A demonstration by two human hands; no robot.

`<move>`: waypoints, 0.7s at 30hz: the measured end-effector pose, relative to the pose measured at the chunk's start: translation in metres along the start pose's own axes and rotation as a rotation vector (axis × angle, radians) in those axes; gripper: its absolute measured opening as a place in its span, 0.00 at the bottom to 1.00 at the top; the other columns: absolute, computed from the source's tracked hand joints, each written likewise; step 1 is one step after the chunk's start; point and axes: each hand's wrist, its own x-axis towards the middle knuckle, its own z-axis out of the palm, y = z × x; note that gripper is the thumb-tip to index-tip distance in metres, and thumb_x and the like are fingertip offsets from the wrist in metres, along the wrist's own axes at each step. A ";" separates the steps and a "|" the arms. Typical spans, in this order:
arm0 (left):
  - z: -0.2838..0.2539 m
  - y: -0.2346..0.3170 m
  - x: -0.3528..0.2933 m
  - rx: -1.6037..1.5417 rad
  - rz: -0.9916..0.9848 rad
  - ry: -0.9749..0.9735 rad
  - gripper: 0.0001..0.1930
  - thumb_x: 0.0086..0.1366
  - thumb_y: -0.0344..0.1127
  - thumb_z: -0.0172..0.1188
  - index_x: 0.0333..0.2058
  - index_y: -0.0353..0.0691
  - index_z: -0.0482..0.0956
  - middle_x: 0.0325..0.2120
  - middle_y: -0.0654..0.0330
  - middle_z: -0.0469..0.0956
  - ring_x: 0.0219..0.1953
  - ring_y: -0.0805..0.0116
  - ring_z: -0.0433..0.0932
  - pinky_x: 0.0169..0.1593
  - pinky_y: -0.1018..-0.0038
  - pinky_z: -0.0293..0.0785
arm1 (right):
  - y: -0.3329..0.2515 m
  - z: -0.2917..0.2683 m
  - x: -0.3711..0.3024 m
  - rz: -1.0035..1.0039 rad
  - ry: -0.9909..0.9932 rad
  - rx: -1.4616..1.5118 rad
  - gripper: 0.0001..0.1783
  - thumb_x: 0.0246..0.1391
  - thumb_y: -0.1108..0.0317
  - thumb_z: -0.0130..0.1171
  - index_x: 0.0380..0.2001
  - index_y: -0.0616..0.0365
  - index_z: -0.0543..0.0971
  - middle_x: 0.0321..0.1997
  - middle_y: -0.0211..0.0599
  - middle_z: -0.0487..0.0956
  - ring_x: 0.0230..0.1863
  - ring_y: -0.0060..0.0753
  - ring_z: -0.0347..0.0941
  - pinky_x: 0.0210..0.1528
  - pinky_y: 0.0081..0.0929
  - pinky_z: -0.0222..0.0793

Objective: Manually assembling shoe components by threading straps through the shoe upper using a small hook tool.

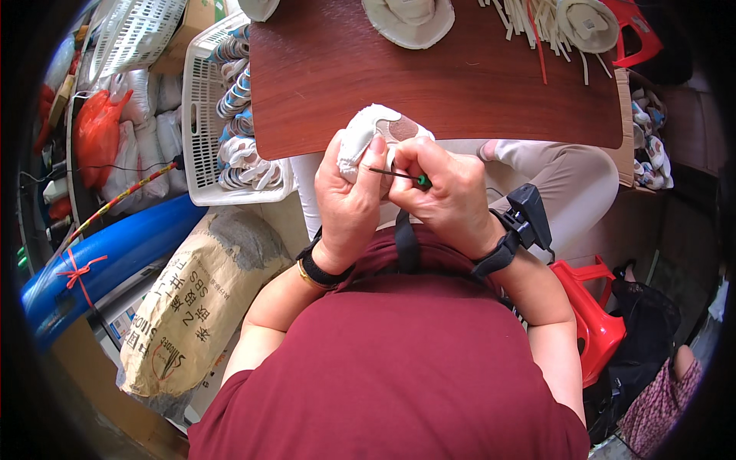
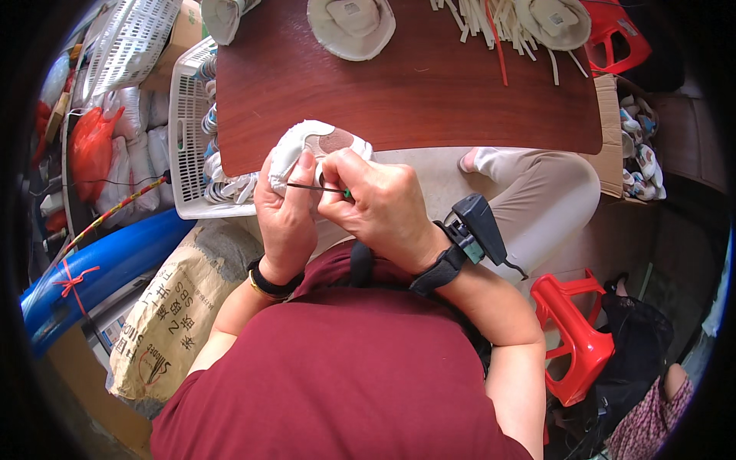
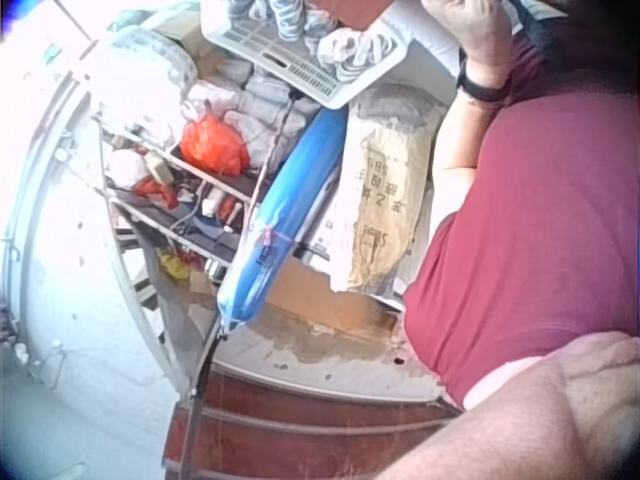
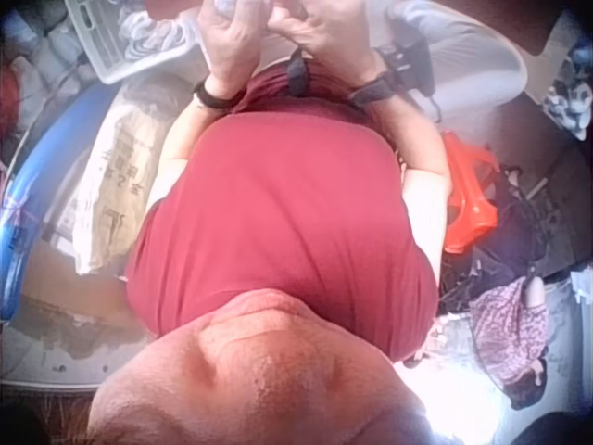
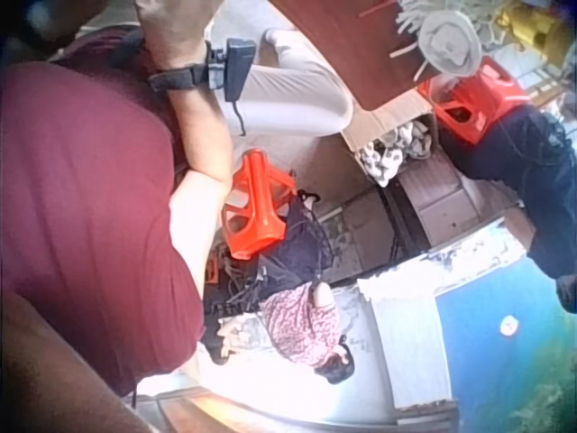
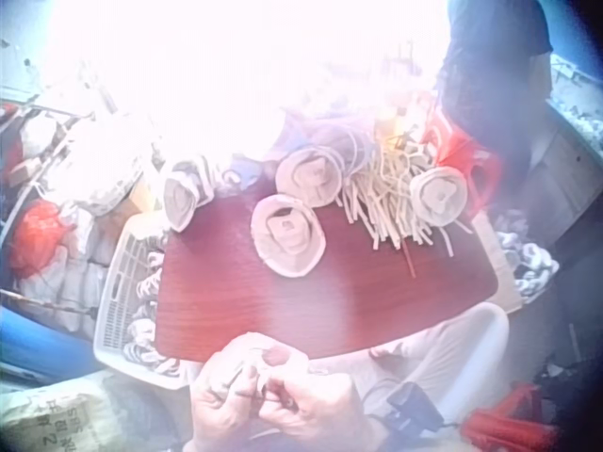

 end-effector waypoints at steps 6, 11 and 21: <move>0.000 0.001 0.003 -0.043 -0.037 0.006 0.09 0.71 0.31 0.55 0.46 0.36 0.74 0.32 0.67 0.77 0.30 0.85 0.72 0.30 0.85 0.69 | 0.000 0.000 0.000 0.013 0.001 0.013 0.09 0.49 0.73 0.65 0.32 0.57 0.75 0.21 0.37 0.77 0.22 0.36 0.78 0.25 0.28 0.72; -0.001 0.016 0.006 -0.165 -0.176 -0.024 0.13 0.71 0.33 0.55 0.51 0.35 0.74 0.40 0.61 0.80 0.36 0.78 0.80 0.35 0.83 0.76 | -0.009 -0.027 0.006 0.247 0.112 0.114 0.10 0.55 0.70 0.64 0.40 0.59 0.78 0.22 0.31 0.79 0.24 0.17 0.76 0.27 0.19 0.70; -0.017 0.021 0.016 -0.226 -0.382 -0.344 0.22 0.63 0.32 0.65 0.55 0.35 0.71 0.43 0.60 0.79 0.45 0.73 0.79 0.47 0.74 0.78 | 0.012 -0.050 0.023 0.796 -0.259 0.777 0.21 0.54 0.65 0.68 0.48 0.62 0.76 0.42 0.31 0.80 0.43 0.19 0.75 0.47 0.20 0.72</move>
